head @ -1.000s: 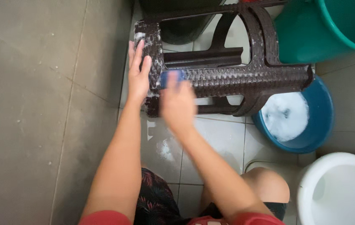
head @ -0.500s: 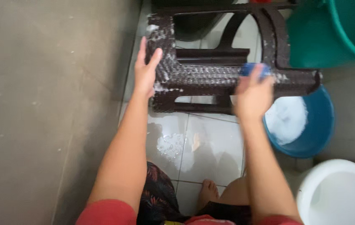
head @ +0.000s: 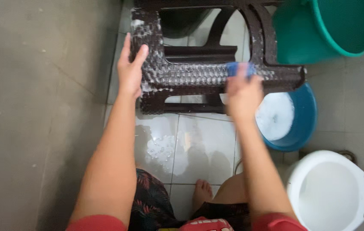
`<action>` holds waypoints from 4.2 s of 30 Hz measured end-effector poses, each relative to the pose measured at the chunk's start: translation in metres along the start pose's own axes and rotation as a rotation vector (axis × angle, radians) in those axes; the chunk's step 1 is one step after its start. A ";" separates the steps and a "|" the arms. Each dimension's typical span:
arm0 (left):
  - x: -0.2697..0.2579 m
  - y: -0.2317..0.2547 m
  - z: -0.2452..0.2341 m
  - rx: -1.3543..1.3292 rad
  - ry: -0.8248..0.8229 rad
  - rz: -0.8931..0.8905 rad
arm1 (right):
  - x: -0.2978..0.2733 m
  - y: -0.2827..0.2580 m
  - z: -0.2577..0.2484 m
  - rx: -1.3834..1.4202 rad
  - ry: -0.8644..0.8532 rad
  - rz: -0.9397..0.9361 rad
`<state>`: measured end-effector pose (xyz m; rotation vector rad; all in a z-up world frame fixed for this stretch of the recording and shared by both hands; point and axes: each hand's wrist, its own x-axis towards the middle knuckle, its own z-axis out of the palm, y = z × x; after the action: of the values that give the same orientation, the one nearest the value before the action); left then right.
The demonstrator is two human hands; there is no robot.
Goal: The person cleans a plastic stool by scrubbing the top and legs with a brush and soapy water.
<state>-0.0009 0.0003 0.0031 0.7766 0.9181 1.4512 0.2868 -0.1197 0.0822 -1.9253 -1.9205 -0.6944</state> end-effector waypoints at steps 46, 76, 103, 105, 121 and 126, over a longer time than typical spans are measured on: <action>0.004 -0.009 -0.003 0.103 0.059 0.099 | -0.103 -0.134 0.111 0.815 -0.423 0.349; -0.036 -0.032 -0.048 0.608 -0.429 0.041 | 0.113 -0.177 0.077 0.209 -0.008 -0.283; -0.032 -0.028 -0.040 0.920 -0.402 -0.240 | 0.063 -0.182 0.038 0.270 -0.237 -0.430; -0.037 -0.024 -0.038 0.913 -0.387 -0.164 | 0.105 -0.185 0.067 0.208 -0.174 -0.391; -0.039 -0.031 -0.038 0.848 -0.348 -0.142 | 0.145 -0.183 0.104 0.183 -0.042 -0.272; -0.043 -0.022 -0.036 0.815 -0.354 -0.114 | 0.136 -0.175 0.094 0.211 -0.025 -0.208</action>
<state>-0.0190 -0.0458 -0.0310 1.4916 1.2533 0.7659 0.1192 0.0513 0.0614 -1.6323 -2.1364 -0.5000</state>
